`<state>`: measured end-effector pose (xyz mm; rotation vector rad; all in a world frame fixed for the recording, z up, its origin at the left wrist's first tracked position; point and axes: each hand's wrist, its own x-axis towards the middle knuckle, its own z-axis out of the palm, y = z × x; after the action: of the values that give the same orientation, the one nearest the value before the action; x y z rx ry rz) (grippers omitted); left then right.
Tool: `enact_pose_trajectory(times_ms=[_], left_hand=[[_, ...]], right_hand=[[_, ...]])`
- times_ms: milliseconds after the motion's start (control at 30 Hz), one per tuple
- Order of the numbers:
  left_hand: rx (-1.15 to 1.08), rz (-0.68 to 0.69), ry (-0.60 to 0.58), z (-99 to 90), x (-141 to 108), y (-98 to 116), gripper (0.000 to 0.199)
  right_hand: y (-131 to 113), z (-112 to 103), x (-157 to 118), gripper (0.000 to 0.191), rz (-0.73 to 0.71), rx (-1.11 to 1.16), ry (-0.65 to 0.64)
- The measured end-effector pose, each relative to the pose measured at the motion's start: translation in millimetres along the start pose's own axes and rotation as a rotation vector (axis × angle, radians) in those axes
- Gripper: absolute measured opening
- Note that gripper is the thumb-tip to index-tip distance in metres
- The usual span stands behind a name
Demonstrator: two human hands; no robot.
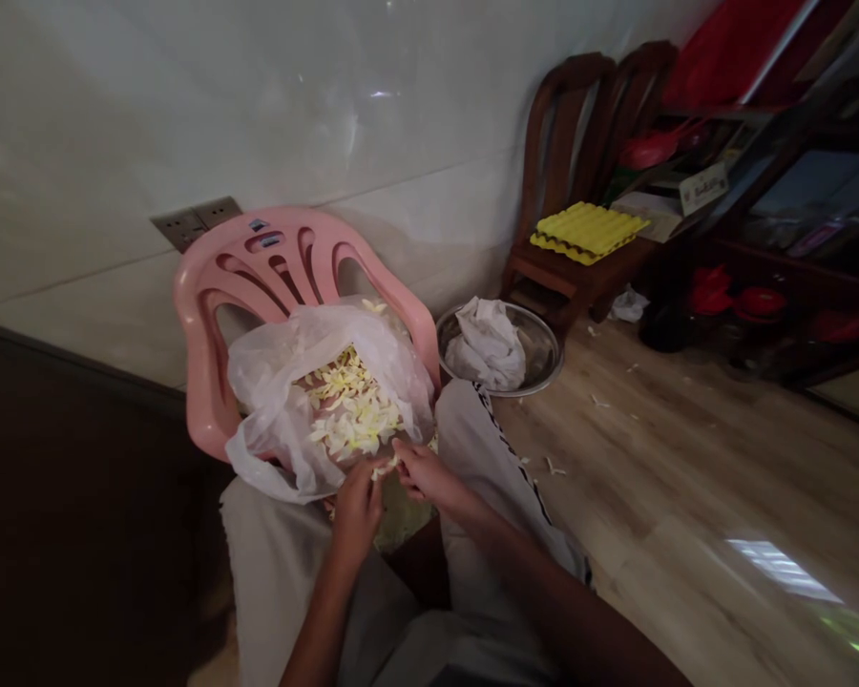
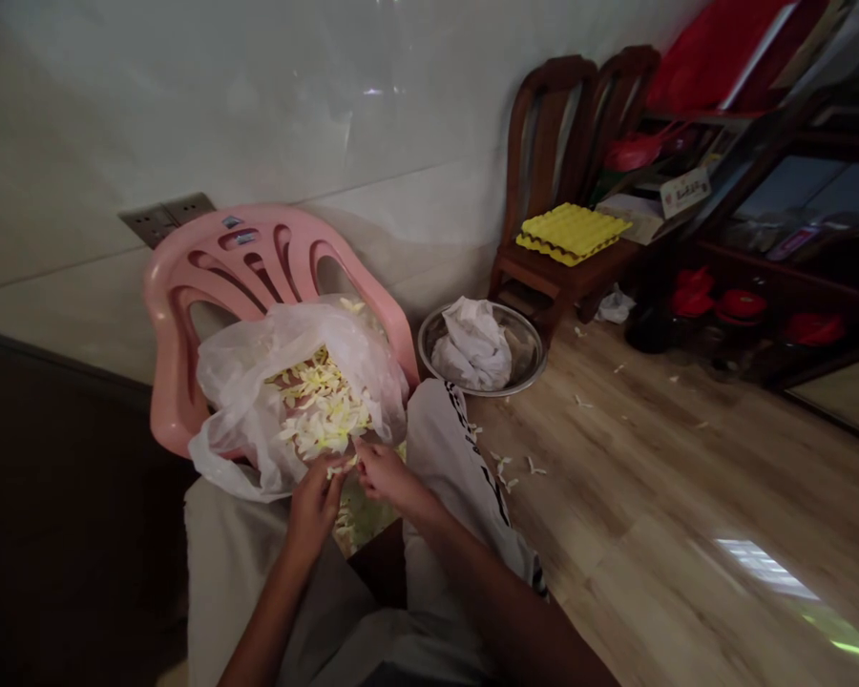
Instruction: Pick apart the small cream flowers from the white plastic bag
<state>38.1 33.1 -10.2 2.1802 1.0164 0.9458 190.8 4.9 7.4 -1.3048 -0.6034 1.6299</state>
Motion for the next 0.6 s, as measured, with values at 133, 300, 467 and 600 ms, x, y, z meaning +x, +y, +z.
enact_pose_trajectory(times_ms=[133, 300, 467, 600], left_hand=[[-0.251, -0.366, 0.062, 5.0, 4, -1, 0.03], [-0.417, -0.576, 0.103, 4.0, 6, -1, 0.045], [-0.464, -0.576, 0.104, 1.9, 8, 0, 0.046], [-0.405, -0.521, 0.104, 0.9, 9, 2, 0.04]], right_hand=[[5, 1, 7, 0.035, -0.117, -0.07, 0.006], [2, -3, 3, 0.028, -0.251, -0.132, -0.096], [4, -11, 3, 0.027, -0.359, -0.282, -0.129], [11, -16, 6, 0.03, -0.467, -0.477, -0.134]])
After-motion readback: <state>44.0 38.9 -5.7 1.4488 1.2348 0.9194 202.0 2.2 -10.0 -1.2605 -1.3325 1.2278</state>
